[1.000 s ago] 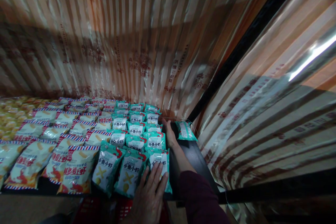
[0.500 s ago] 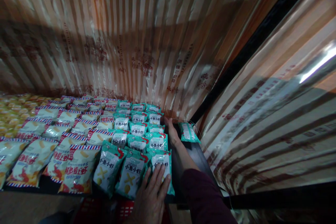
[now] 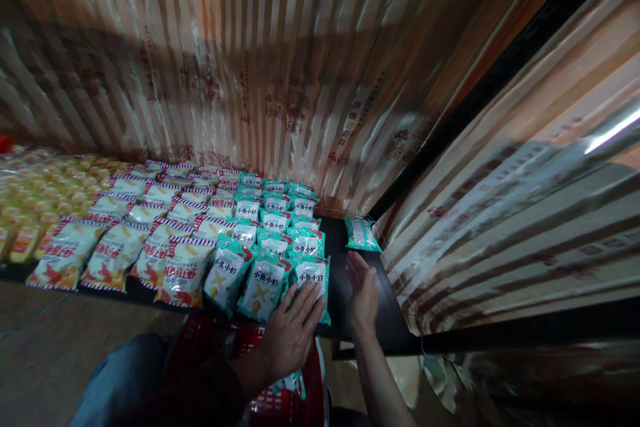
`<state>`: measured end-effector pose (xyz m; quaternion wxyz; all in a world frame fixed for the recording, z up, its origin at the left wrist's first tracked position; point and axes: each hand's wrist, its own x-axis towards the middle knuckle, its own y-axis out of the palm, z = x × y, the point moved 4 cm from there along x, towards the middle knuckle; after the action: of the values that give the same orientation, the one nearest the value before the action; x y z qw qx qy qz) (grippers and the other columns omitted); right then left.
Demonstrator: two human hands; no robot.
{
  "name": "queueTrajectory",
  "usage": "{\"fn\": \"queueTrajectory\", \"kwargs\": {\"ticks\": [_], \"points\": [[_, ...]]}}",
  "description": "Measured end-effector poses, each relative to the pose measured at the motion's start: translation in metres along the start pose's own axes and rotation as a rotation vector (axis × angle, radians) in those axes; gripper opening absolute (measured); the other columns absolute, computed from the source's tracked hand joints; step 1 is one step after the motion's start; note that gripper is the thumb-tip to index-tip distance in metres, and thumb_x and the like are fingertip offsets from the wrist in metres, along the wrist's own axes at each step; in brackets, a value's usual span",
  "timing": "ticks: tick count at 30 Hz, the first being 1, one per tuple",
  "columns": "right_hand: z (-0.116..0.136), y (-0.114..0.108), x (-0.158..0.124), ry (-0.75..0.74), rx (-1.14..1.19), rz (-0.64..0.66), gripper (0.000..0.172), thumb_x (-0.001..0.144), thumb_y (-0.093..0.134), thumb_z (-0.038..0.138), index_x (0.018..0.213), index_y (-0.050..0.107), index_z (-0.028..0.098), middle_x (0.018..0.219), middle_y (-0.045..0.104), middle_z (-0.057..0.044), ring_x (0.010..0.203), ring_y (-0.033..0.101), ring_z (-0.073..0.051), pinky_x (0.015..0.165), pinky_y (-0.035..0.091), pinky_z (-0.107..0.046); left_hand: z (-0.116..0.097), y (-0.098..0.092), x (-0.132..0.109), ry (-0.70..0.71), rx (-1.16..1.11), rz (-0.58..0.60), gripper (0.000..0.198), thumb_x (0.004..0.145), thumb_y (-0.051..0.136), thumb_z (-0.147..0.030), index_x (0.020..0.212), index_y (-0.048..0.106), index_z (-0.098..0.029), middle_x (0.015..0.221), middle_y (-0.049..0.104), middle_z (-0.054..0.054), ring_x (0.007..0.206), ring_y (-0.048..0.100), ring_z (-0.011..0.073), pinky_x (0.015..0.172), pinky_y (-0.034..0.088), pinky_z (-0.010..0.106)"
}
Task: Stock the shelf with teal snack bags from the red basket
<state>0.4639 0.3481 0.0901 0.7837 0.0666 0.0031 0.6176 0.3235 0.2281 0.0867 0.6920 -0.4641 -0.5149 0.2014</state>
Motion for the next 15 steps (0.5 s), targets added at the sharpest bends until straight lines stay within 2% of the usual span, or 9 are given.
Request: {"fn": "queueTrajectory", "kwargs": {"ticks": [5, 7, 10, 13, 15], "points": [[0.002, -0.010, -0.066, -0.047, -0.132, -0.073, 0.065, 0.089, 0.029, 0.059, 0.126, 0.053, 0.011, 0.136, 0.051, -0.015, 0.127, 0.047, -0.024, 0.107, 0.035, -0.042, -0.012, -0.016, -0.018, 0.029, -0.068, 0.002, 0.054, 0.090, 0.040, -0.025, 0.142, 0.035, -0.010, 0.153, 0.025, 0.015, 0.143, 0.015, 0.0288, 0.116, 0.012, 0.046], [0.000, -0.012, -0.096, -0.099, -0.204, -0.102, 0.060, 0.091, 0.030, 0.055, 0.125, 0.052, 0.012, 0.133, 0.053, -0.015, 0.124, 0.049, -0.024, 0.105, 0.036, -0.043, -0.020, -0.021, -0.037, 0.040, -0.132, 0.025, 0.052, 0.089, 0.042, -0.025, 0.138, 0.041, -0.010, 0.152, 0.028, 0.015, 0.143, 0.016, 0.0291, 0.115, 0.017, 0.045], [-0.013, -0.009, -0.146, -0.178, -0.310, -0.062, 0.048, 0.091, 0.035, 0.049, 0.120, 0.054, 0.016, 0.126, 0.057, -0.014, 0.118, 0.052, -0.023, 0.102, 0.038, -0.043, -0.031, -0.020, -0.077, 0.005, -0.266, 0.108, 0.046, 0.087, 0.041, -0.022, 0.132, 0.049, -0.012, 0.150, 0.036, 0.010, 0.143, 0.018, 0.0265, 0.112, 0.027, 0.042], [-0.037, 0.000, -0.190, -0.142, -0.457, 0.130, 0.040, 0.092, 0.036, 0.044, 0.111, 0.058, 0.017, 0.115, 0.064, -0.012, 0.111, 0.057, -0.021, 0.099, 0.041, -0.038, -0.030, -0.006, -0.123, -0.157, -0.375, 0.307, 0.044, 0.086, 0.040, -0.020, 0.128, 0.053, -0.015, 0.146, 0.042, 0.010, 0.141, 0.024, 0.0252, 0.107, 0.034, 0.041], [-0.060, 0.008, -0.212, -0.031, -0.668, 0.388, 0.039, 0.093, 0.033, 0.038, 0.111, 0.060, 0.017, 0.115, 0.065, -0.012, 0.110, 0.059, -0.020, 0.098, 0.043, -0.034, -0.021, 0.010, -0.155, -0.321, -0.379, 0.576, 0.045, 0.086, 0.042, -0.019, 0.130, 0.052, -0.015, 0.146, 0.041, 0.012, 0.140, 0.028, 0.0265, 0.108, 0.033, 0.045]]}}
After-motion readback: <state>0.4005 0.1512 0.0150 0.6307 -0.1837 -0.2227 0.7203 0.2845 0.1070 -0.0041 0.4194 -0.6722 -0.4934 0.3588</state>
